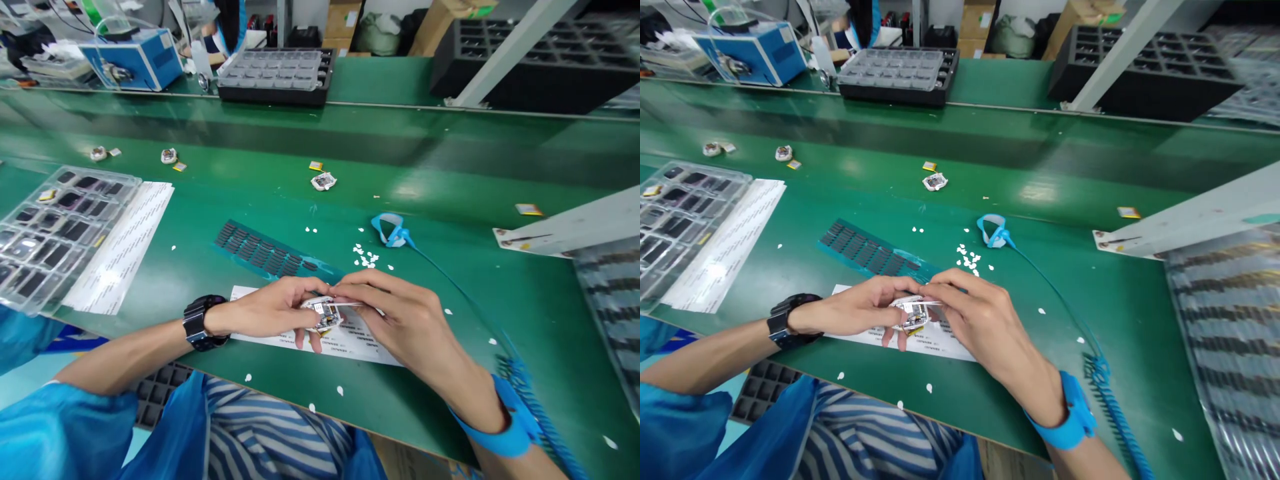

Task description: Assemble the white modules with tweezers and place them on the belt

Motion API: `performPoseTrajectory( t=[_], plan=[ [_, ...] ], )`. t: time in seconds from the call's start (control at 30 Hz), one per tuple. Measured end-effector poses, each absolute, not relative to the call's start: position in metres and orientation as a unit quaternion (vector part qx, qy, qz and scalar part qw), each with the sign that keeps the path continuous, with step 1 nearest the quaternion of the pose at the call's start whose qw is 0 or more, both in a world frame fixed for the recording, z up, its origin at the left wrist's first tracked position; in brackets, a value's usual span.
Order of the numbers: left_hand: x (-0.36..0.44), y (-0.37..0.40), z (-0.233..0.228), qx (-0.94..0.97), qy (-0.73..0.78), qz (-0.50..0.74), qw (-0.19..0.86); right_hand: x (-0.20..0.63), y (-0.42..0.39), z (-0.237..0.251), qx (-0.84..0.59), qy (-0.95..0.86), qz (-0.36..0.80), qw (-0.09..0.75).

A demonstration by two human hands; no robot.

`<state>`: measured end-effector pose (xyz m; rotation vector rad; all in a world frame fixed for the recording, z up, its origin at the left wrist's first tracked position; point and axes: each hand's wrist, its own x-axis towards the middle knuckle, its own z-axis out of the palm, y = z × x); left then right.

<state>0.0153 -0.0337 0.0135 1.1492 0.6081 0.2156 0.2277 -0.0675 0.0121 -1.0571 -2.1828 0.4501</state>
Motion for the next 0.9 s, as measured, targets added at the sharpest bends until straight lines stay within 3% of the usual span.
performPoseTrajectory(
  t=[0.17,0.6,0.9],
  plan=[
    [0.015,-0.033,0.008,0.541,0.303,0.129,0.774,0.229,-0.068,0.01,-0.426,-0.838,0.185,0.285],
    [0.015,-0.038,0.003,0.579,0.374,0.124,0.714,0.224,-0.064,0.011,-0.445,-0.804,0.263,0.293],
    [0.016,-0.035,0.004,0.545,0.385,0.143,0.731,0.226,-0.064,0.002,-0.405,-0.827,0.204,0.333]
  ],
)
